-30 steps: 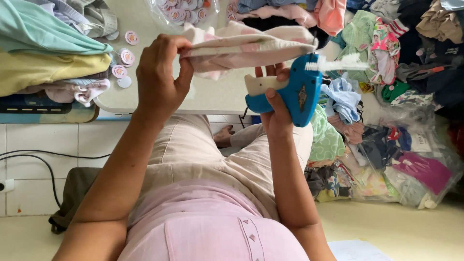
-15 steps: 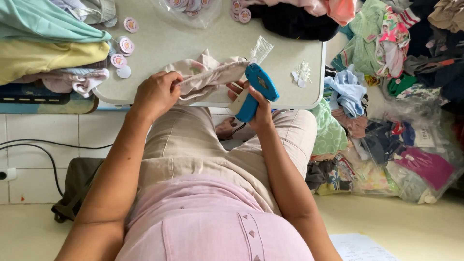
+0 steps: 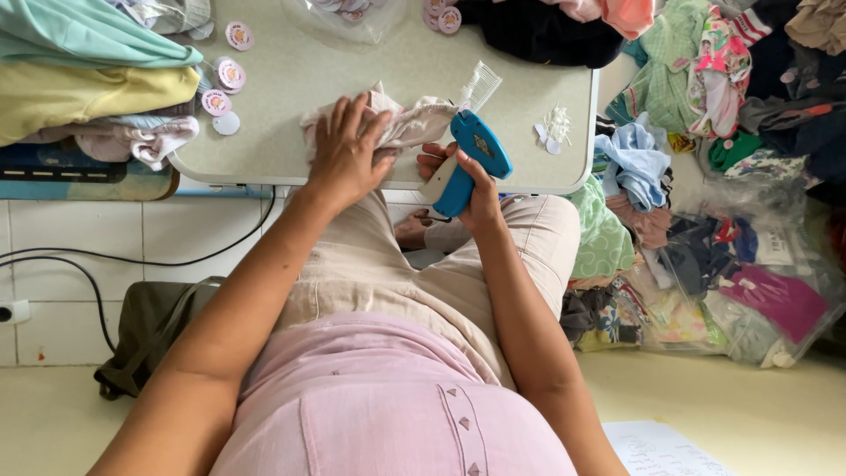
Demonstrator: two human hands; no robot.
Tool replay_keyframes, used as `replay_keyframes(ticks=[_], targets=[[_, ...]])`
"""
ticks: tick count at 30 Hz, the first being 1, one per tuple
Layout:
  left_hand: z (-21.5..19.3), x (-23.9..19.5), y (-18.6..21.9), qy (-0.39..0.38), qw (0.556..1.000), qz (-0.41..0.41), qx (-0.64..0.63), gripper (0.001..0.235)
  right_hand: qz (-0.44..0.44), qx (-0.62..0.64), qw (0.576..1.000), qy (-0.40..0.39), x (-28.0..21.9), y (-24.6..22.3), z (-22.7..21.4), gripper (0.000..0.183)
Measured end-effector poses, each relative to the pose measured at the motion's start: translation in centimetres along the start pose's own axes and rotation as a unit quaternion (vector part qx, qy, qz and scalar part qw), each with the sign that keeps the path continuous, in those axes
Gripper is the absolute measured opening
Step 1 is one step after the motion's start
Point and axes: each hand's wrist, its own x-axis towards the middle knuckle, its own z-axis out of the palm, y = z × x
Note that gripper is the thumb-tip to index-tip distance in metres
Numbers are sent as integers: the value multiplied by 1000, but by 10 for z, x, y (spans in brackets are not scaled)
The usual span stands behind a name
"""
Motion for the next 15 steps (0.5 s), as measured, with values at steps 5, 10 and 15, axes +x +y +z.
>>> replay_keyframes(ticks=[5, 10, 15], targets=[[44, 16, -24, 93, 990, 74, 79, 67, 3, 1, 1000, 6, 1, -1, 1, 26], [15, 44, -3, 191, 975, 110, 16, 55, 15, 2, 1000, 15, 1, 0, 0, 26], [32, 77, 23, 210, 929, 206, -225, 25, 5, -8, 1000, 28, -1, 0, 4, 29]])
